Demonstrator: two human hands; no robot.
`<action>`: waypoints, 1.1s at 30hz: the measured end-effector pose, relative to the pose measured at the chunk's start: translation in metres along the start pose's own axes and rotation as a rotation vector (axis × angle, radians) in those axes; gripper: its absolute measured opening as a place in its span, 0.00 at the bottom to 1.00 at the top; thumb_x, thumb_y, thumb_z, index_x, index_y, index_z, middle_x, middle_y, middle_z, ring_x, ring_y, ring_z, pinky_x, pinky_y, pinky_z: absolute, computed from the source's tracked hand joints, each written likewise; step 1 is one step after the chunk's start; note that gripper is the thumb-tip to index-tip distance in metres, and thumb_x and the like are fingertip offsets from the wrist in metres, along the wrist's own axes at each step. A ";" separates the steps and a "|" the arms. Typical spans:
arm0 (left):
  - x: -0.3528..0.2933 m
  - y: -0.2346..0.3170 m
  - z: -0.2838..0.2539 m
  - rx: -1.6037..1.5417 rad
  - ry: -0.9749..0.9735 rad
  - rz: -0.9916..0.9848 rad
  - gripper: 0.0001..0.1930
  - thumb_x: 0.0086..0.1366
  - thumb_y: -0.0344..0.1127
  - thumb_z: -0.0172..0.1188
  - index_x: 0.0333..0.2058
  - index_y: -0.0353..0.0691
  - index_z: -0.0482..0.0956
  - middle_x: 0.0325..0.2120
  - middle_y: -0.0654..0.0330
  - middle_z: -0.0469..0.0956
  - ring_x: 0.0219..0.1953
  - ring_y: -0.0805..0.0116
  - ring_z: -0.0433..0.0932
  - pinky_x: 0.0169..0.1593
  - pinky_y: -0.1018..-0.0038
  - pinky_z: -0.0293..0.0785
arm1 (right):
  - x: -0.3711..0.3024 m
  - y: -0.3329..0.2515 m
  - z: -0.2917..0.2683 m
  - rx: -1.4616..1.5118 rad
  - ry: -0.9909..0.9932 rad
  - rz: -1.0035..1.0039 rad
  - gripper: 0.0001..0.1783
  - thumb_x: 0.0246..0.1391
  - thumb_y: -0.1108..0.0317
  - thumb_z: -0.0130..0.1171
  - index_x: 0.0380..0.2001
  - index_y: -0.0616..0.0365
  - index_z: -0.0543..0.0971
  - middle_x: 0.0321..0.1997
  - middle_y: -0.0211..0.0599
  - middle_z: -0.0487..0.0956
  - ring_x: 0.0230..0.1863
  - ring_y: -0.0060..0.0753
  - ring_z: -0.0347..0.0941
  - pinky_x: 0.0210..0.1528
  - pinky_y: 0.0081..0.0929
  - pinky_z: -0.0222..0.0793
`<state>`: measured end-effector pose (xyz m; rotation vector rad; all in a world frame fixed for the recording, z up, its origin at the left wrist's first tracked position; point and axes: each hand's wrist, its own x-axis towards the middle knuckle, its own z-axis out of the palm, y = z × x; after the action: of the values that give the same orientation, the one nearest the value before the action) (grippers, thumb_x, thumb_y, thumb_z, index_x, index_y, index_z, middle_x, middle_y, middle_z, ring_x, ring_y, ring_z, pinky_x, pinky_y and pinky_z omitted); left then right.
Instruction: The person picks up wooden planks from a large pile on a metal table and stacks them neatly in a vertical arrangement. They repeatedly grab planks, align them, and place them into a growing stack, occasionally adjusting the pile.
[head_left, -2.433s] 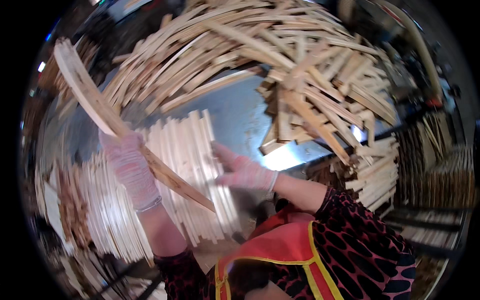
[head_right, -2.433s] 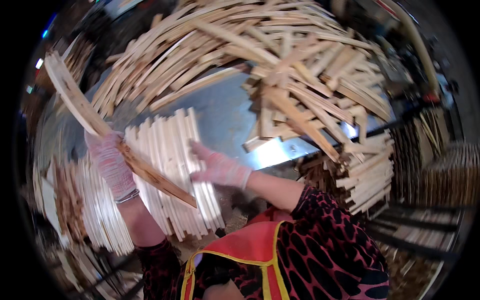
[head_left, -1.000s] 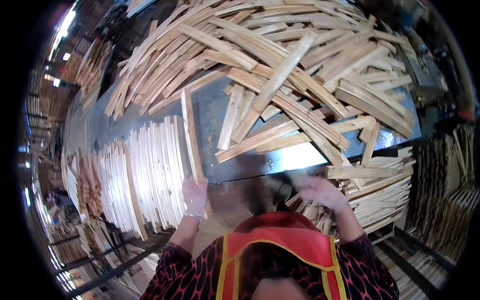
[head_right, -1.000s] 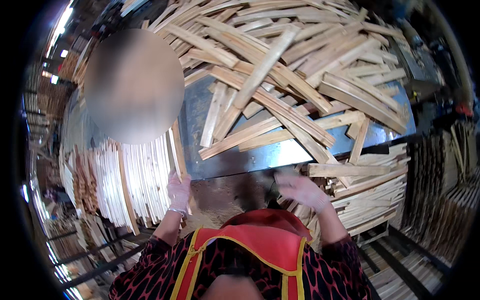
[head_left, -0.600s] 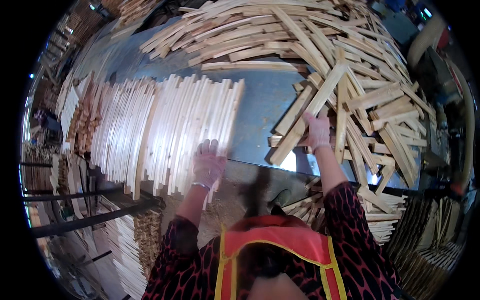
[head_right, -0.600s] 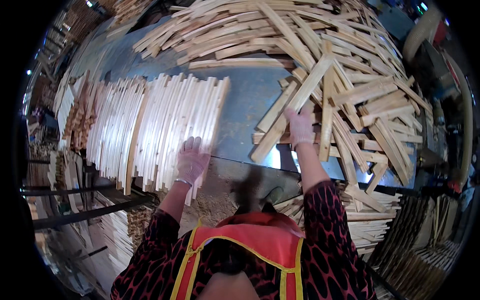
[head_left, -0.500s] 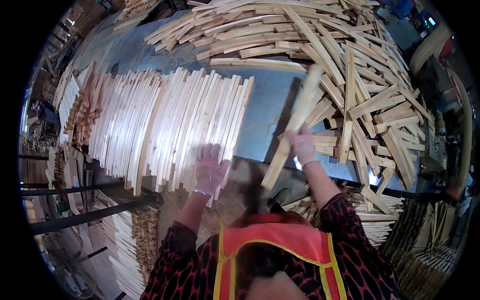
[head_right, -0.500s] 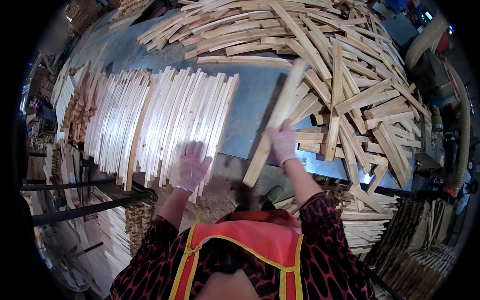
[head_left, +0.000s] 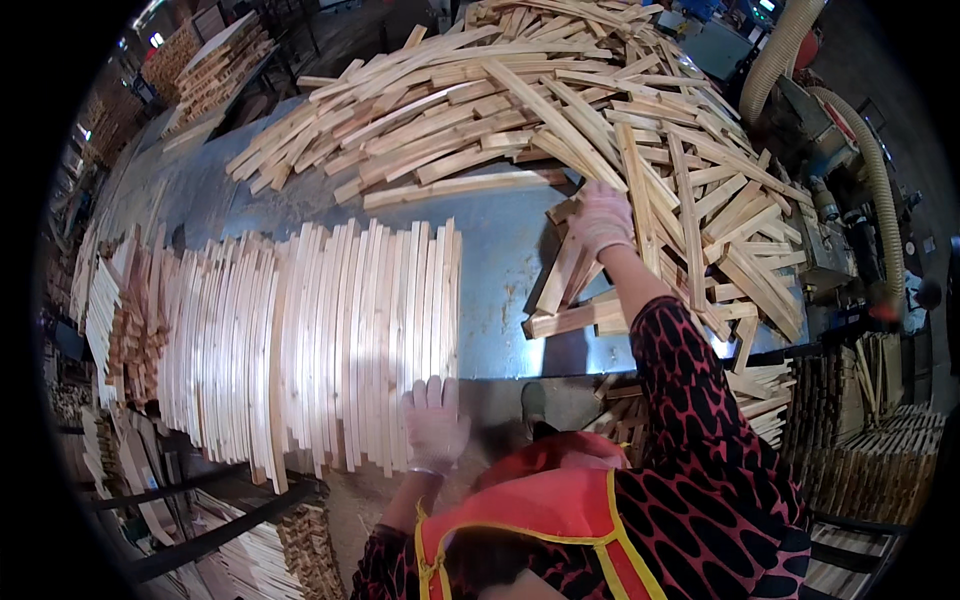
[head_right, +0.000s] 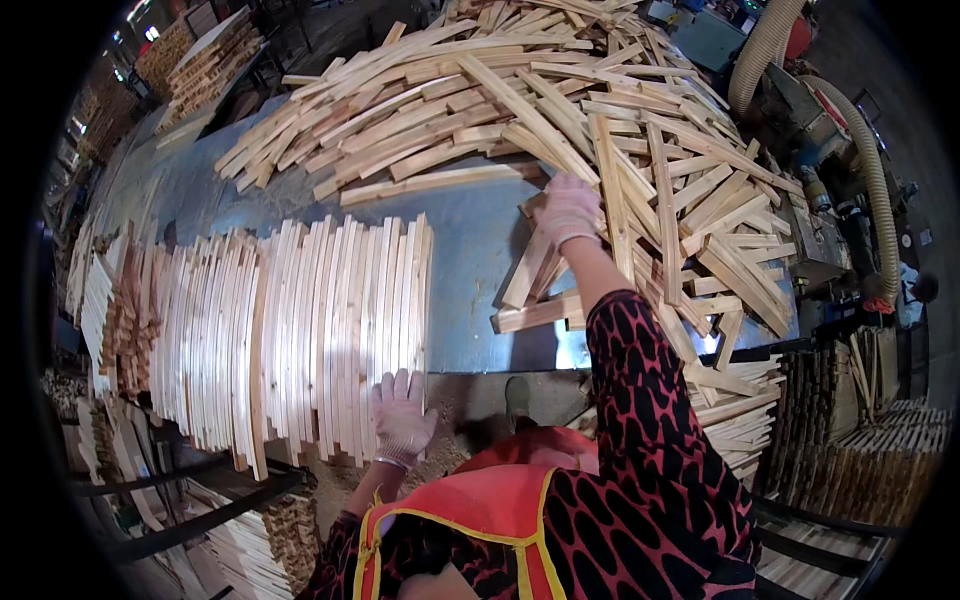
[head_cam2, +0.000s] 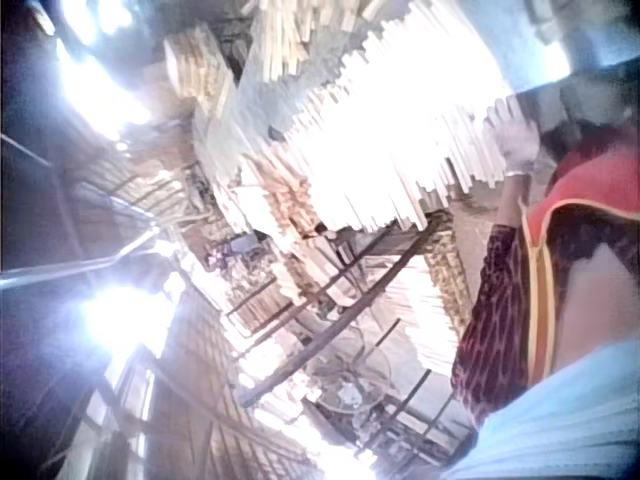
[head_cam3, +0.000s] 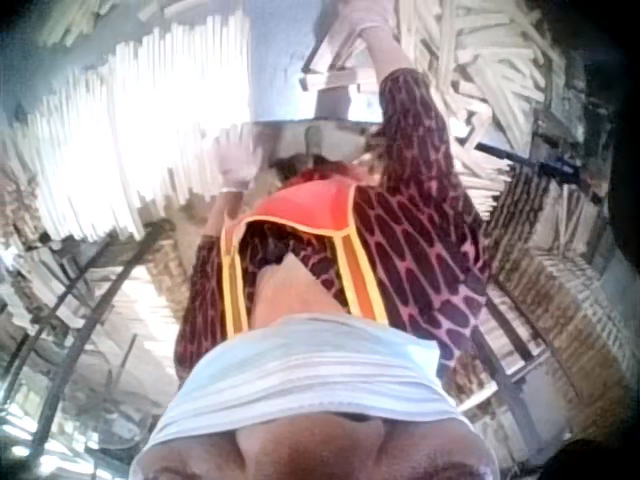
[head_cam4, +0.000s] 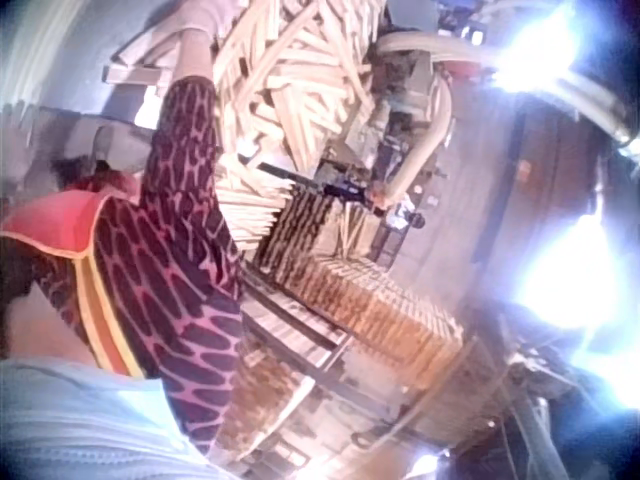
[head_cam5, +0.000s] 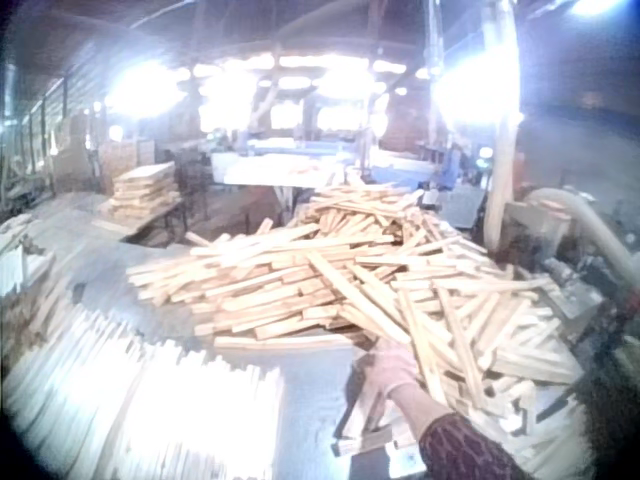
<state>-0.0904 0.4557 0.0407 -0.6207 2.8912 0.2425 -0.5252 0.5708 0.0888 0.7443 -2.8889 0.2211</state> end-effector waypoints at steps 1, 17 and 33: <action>0.000 -0.004 0.007 -0.036 0.006 -0.011 0.41 0.56 0.53 0.70 0.66 0.40 0.71 0.64 0.49 0.68 0.69 0.44 0.63 0.71 0.48 0.57 | 0.006 0.011 -0.005 -0.141 -0.099 0.084 0.32 0.53 0.62 0.68 0.60 0.54 0.72 0.59 0.49 0.77 0.62 0.50 0.76 0.58 0.45 0.75; 0.147 0.140 -0.088 -1.068 0.202 0.243 0.35 0.59 0.34 0.73 0.64 0.33 0.72 0.59 0.45 0.74 0.57 0.51 0.77 0.62 0.62 0.73 | -0.004 -0.014 -0.181 0.833 -0.429 -0.334 0.34 0.61 0.64 0.63 0.70 0.51 0.71 0.54 0.48 0.84 0.53 0.39 0.83 0.55 0.34 0.78; 0.132 0.018 0.049 0.260 0.350 -0.284 0.32 0.66 0.45 0.59 0.67 0.41 0.69 0.64 0.53 0.71 0.67 0.52 0.68 0.67 0.50 0.64 | 0.081 0.010 -0.007 0.388 -0.249 -0.233 0.26 0.57 0.63 0.61 0.58 0.61 0.78 0.45 0.49 0.84 0.49 0.57 0.81 0.55 0.45 0.75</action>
<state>-0.2096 0.4297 -0.0319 -1.1025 3.0229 -0.3054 -0.5993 0.5429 0.1098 1.2436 -2.9840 0.7210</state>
